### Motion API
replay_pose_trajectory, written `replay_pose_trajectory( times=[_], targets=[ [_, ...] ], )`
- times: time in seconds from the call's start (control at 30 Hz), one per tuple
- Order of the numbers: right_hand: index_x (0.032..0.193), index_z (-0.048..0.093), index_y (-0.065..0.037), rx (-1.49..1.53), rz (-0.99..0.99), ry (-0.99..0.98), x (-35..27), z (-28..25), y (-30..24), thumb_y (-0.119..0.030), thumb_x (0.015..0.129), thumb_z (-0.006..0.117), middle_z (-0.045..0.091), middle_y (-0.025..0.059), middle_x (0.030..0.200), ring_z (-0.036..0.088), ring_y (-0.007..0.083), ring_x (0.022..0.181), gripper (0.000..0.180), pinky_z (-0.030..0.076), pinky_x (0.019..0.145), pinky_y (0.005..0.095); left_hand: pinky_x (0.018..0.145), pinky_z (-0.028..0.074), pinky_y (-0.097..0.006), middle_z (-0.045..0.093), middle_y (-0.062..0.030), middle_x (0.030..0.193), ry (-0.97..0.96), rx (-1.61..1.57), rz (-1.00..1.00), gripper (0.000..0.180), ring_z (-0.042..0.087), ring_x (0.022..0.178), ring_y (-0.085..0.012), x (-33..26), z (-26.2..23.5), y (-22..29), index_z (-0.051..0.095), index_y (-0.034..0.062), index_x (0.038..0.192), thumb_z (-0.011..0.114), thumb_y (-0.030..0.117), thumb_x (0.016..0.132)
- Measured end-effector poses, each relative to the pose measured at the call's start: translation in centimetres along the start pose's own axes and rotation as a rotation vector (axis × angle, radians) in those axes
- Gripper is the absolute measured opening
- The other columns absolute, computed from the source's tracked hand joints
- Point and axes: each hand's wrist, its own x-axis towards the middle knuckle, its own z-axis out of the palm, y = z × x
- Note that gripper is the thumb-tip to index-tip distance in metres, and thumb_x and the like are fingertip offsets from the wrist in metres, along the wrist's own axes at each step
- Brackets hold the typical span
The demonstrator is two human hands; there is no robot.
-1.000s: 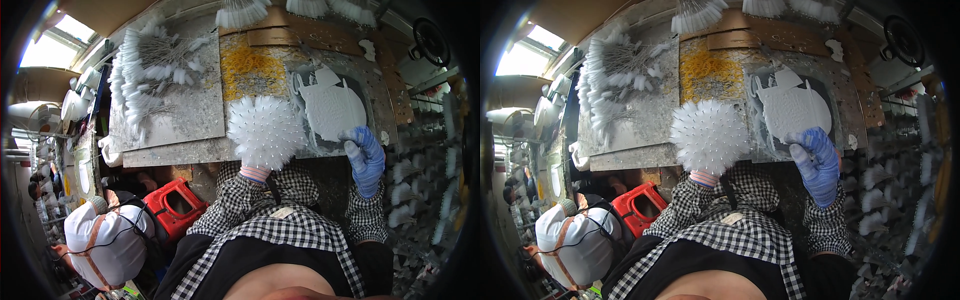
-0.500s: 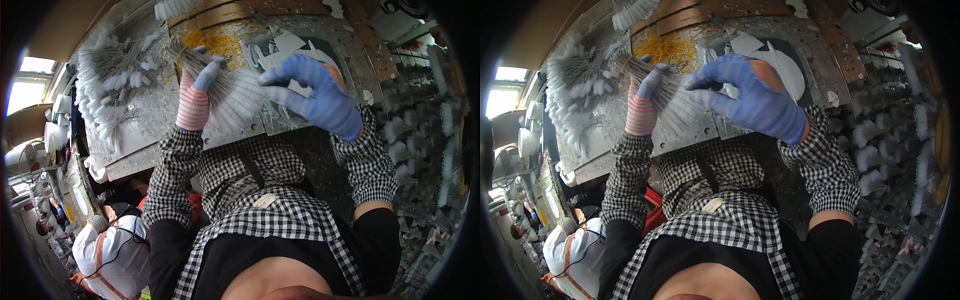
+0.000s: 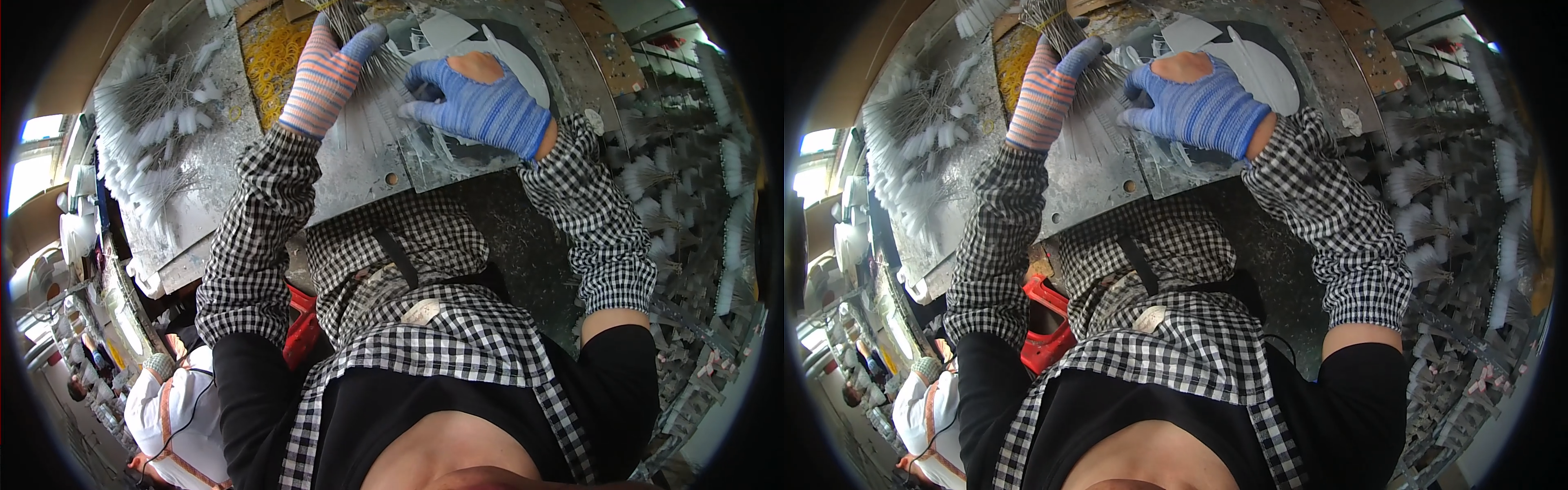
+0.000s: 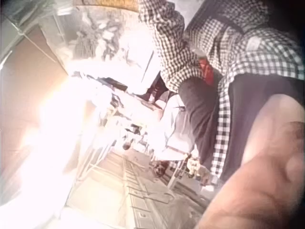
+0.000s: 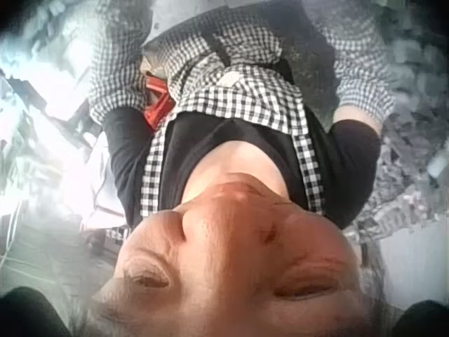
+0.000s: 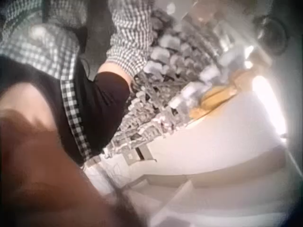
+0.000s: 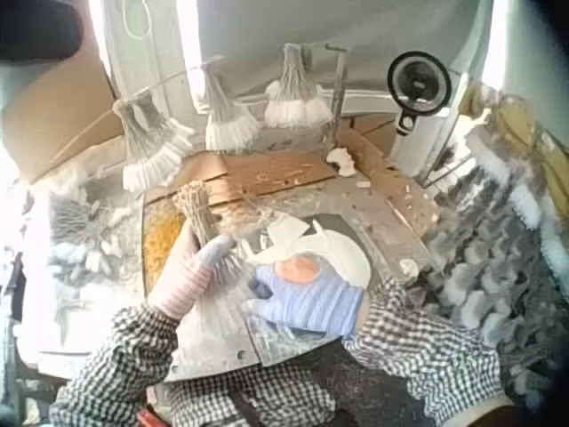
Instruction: Dipping bundles of brush bristles into white paint or a coating liquid at a manufacturing workbench.
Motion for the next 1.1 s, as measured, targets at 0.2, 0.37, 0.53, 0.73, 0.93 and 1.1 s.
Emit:
replay_pose_trajectory(
  times=[0.2,0.37,0.53,0.73,0.93,1.1],
  targets=[
    [0.123,0.07,-0.005,0.209,0.126,0.033,0.8,1.4,2.8,-0.052,0.086,0.076,0.076,0.0133,0.104,0.074,0.0264,0.099,0.061,0.056,0.096,0.0379,0.089,0.051,-0.032,0.064,-0.0047,0.112,0.075,-0.052,-0.01,0.035,0.06,0.1,-0.0151,2.1,4.1,2.5,0.055,0.0036,0.127,0.067,0.012,0.095],
    [0.131,0.065,-0.004,0.326,0.143,0.074,1.0,1.6,6.3,-0.049,0.085,0.081,0.073,0.0176,0.117,0.072,0.028,0.107,0.067,0.056,0.1,0.039,0.082,0.054,-0.035,0.066,-0.0075,0.099,0.022,0.087,0.216,0.044,0.062,0.093,-0.0183,4.2,6.2,2.7,0.055,0.0025,0.127,0.074,0.01,0.089],
    [0.133,0.056,-0.009,0.232,0.06,-0.107,1.7,1.8,9.7,-0.034,0.099,0.059,0.063,0.0141,0.128,0.06,0.0295,0.121,0.043,0.049,0.102,0.04,0.08,0.052,-0.048,0.07,-0.0119,0.108,0.002,1.037,0.547,0.051,0.064,0.101,-0.0325,5.2,8.1,4.4,0.061,0.0135,0.127,0.079,0.023,0.08],
    [0.124,0.066,-0.017,-0.235,-0.238,0.335,3.2,9.2,15.4,-0.031,0.093,0.059,0.059,0.0126,0.138,0.052,0.0345,0.13,0.035,0.039,0.114,0.0489,0.091,0.048,-0.044,0.07,-0.0009,0.118,-0.185,1.283,0.9,0.06,0.063,0.114,-0.0241,6.1,7.8,2.0,0.061,0.0222,0.131,0.081,0.037,0.076],
    [0.116,0.067,-0.016,-0.222,-0.23,0.393,2.9,10.5,16.5,-0.03,0.088,0.064,0.063,0.013,0.131,0.056,0.0341,0.125,0.031,0.043,0.109,0.0491,0.09,0.048,-0.043,0.07,-0.0003,0.114,-0.209,1.324,0.867,0.052,0.065,0.111,-0.0231,6.2,8.4,1.4,0.063,0.0228,0.125,0.079,0.036,0.078],
    [0.114,0.069,-0.015,-0.188,-0.196,0.358,2.5,10.7,16.2,-0.029,0.087,0.066,0.064,0.0132,0.127,0.057,0.034,0.123,0.031,0.043,0.108,0.0488,0.086,0.049,-0.043,0.07,0.0001,0.108,-0.244,1.341,0.835,0.045,0.065,0.108,-0.0231,6.2,8.7,1.3,0.063,0.0236,0.123,0.076,0.034,0.081]
  ],
)
